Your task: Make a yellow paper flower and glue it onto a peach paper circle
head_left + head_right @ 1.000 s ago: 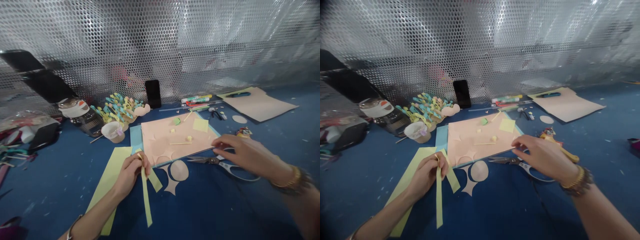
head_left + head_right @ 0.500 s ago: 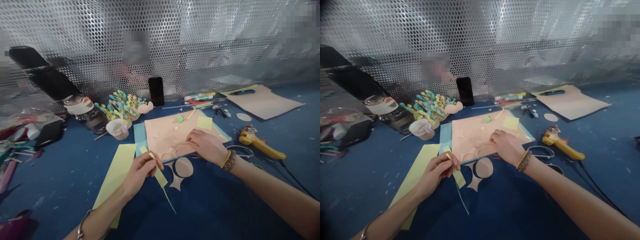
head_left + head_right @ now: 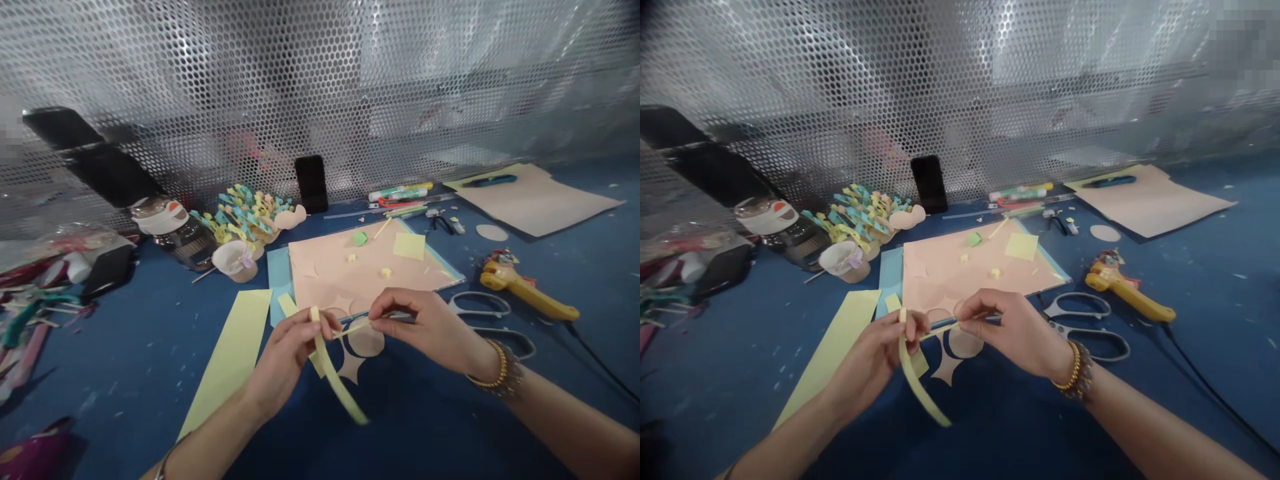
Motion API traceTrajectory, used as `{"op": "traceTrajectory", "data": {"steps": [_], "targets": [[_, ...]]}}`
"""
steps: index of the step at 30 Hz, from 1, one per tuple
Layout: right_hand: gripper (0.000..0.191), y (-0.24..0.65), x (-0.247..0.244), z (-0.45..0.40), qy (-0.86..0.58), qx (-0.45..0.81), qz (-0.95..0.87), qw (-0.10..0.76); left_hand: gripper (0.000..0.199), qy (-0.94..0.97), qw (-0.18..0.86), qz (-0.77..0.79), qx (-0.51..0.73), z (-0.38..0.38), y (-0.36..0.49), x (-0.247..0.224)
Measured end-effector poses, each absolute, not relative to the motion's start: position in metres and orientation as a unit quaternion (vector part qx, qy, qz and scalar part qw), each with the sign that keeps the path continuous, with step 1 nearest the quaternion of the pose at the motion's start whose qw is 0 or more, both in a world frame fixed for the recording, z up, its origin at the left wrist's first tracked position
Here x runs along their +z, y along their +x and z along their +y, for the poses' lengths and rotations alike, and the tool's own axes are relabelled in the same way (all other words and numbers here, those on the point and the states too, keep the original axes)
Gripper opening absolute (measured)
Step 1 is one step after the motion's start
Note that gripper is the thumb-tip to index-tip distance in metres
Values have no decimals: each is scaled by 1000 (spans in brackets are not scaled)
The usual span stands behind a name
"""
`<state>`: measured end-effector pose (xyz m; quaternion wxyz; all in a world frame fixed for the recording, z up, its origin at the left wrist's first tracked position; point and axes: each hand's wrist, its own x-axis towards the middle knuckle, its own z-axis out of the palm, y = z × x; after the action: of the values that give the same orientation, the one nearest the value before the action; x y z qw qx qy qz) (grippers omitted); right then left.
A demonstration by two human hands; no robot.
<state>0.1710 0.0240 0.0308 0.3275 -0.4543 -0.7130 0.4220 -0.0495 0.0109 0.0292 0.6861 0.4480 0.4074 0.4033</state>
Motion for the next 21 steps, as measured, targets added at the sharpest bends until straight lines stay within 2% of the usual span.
{"op": "traceTrajectory", "data": {"steps": [2, 7, 10, 12, 14, 18, 21], "targets": [[7, 173, 33, 23, -453, 423, -702, 351, 24, 474, 667, 409, 404, 13, -44, 36], [12, 172, 36, 19, -434, 410, -708, 377, 19, 618, 595, 420, 296, 15, -23, 40], [23, 169, 33, 18, -437, 414, -674, 429, 21, 605, 578, 438, 329, 12, -16, 31], [22, 167, 29, 17, -451, 430, -635, 456, 19, 565, 576, 454, 377, 11, -16, 22], [21, 163, 26, 15, -464, 473, -614, 429, 18, 524, 586, 458, 415, 11, -19, 13], [22, 153, 24, 10, -483, 529, -629, 302, 16, 514, 596, 438, 434, 9, -25, 0], [21, 150, 23, 6, -477, 535, -632, 295, 19, 517, 590, 439, 438, 8, -28, -5]]}}
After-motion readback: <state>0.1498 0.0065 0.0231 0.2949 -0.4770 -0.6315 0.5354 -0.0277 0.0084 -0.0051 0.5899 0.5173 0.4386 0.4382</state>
